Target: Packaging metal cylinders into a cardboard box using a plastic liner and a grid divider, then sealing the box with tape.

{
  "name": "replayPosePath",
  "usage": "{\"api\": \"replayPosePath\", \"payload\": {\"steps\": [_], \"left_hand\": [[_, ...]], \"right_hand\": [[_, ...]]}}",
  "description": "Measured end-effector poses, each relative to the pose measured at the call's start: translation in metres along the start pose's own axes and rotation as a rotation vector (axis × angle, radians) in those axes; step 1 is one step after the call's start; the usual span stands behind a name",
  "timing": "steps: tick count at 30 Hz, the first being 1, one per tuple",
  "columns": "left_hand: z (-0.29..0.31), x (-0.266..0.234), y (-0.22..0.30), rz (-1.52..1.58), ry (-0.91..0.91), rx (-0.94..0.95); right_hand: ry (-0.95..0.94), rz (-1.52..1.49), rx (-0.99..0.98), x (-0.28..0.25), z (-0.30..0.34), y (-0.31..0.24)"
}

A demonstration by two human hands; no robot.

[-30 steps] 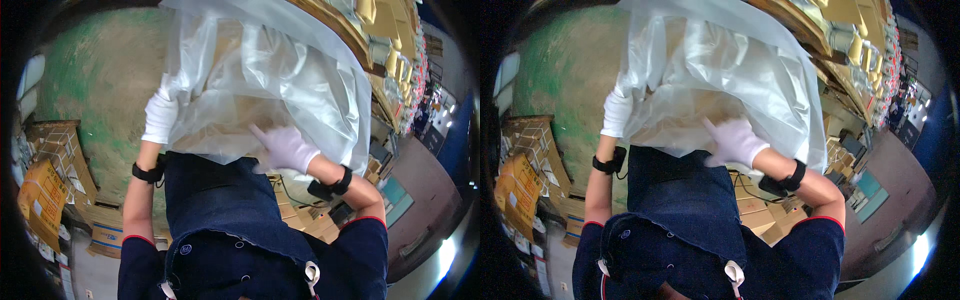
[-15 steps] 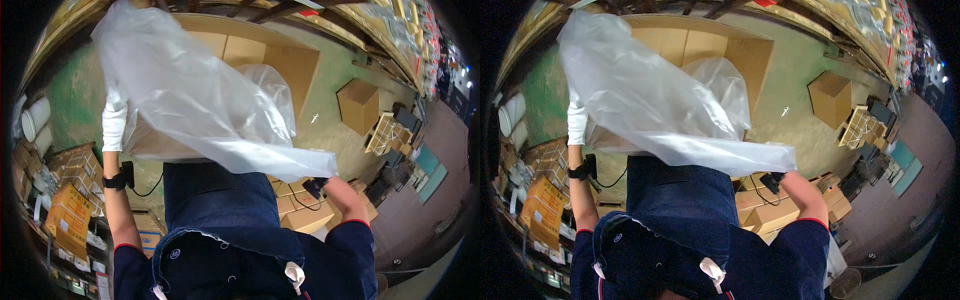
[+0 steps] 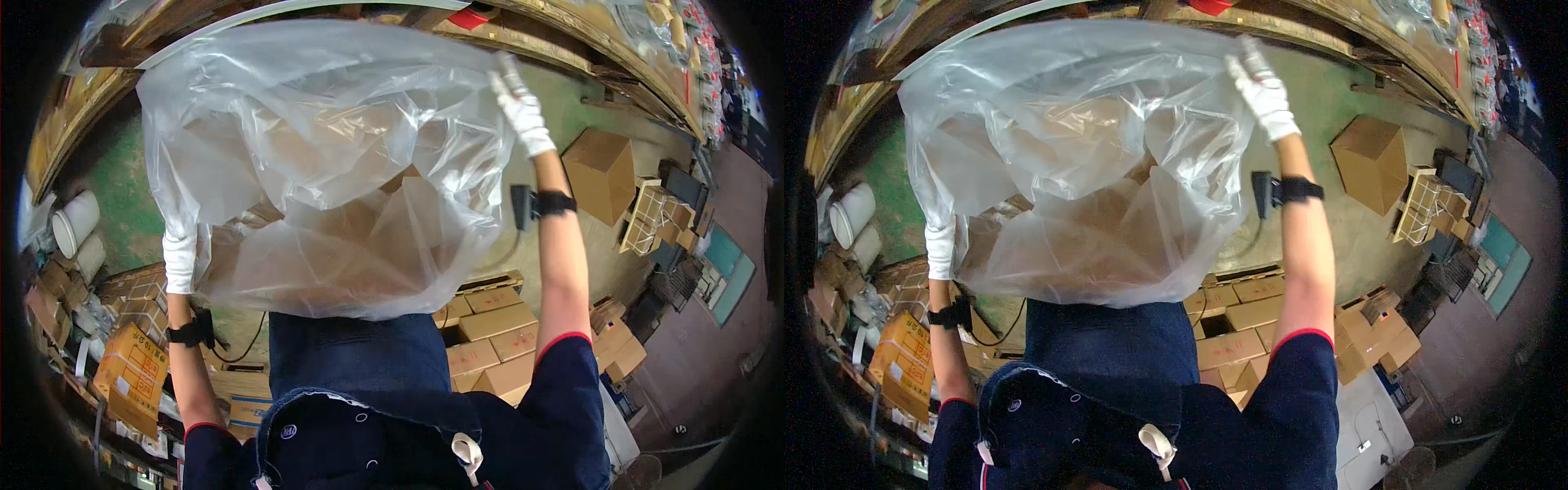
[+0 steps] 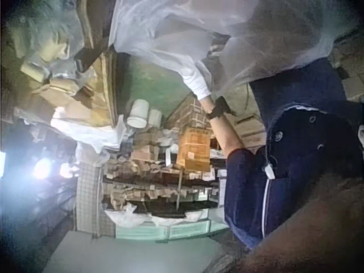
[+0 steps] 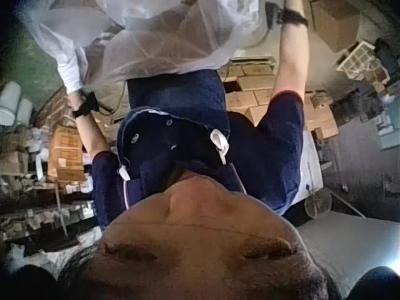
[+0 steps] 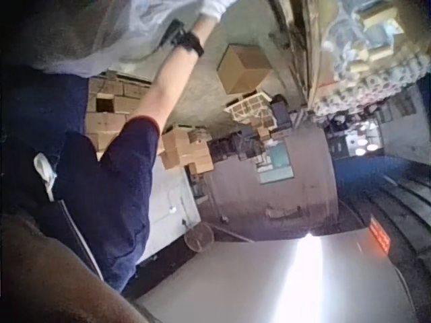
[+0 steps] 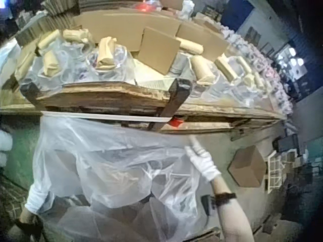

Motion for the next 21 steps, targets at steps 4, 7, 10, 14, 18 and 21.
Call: {"api": "replayPosePath", "payload": {"steps": [4, 7, 10, 14, 18, 21], "left_hand": [[-0.006, 0.021, 0.025, -0.184, -0.008, 0.181], [0.007, -0.006, 0.024, -0.071, -0.083, 0.091], [0.010, -0.033, 0.086, 0.226, -0.266, -0.051], [-0.062, -0.048, 0.169, 0.486, -0.123, 0.338], [-0.126, -0.039, 0.219, 0.853, -0.188, 0.328], [-0.170, -0.036, 0.190, 1.109, -0.331, 0.169]], "right_hand": [[-0.155, 0.237, -0.210, 0.070, 0.017, 0.082], [-0.155, 0.153, -0.172, 0.110, 0.041, 0.084], [-0.153, 0.078, -0.154, 0.087, 0.063, 0.099], [-0.156, -0.001, -0.152, 0.037, 0.105, 0.118], [-0.158, -0.081, -0.140, 0.061, 0.122, 0.111], [-0.160, -0.121, -0.111, 0.070, 0.103, 0.125]]}}
Point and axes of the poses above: each hand's wrist, its own z-axis away from the middle knuckle, its own x-axis out of the palm, y = z × x, the point moved 5 cm from there along -z, towards the middle knuckle, and after that the axes turned 3 degrees about y, right-handed, at the moved point
